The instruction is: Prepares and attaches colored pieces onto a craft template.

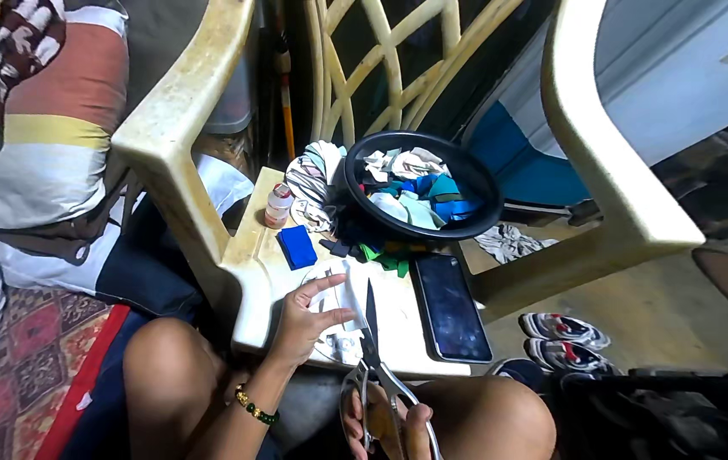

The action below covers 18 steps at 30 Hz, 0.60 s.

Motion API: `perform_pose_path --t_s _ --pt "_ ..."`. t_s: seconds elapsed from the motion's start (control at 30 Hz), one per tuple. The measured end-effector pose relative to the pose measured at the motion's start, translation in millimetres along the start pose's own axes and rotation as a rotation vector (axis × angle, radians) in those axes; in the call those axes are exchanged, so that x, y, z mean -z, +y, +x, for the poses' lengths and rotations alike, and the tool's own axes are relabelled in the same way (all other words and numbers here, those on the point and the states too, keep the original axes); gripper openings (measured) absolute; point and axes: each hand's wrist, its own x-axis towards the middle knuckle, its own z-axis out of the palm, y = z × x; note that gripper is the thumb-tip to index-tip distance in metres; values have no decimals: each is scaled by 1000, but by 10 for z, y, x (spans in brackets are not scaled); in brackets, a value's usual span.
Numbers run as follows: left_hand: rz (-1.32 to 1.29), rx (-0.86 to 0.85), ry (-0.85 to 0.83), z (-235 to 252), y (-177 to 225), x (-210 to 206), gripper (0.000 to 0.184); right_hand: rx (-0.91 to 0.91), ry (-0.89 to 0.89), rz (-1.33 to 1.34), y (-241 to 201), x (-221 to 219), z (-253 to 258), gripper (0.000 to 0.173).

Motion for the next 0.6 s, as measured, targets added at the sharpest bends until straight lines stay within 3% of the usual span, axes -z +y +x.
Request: perform_pose_path --t_s 0.2,0.37,0.43,0.6 --pt "-12 6 40 -3 -9 -9 45 18 142 74 10 -127 11 64" --pt "-26 0 25 -10 -3 -13 45 -118 345 101 -41 -199 -22 50" --pt "-22 -19 8 -7 -13 -3 45 -102 341 73 -26 -196 -22 50" --pt "-1 -24 -18 -7 -12 8 46 -42 157 -4 -53 -97 91 68"
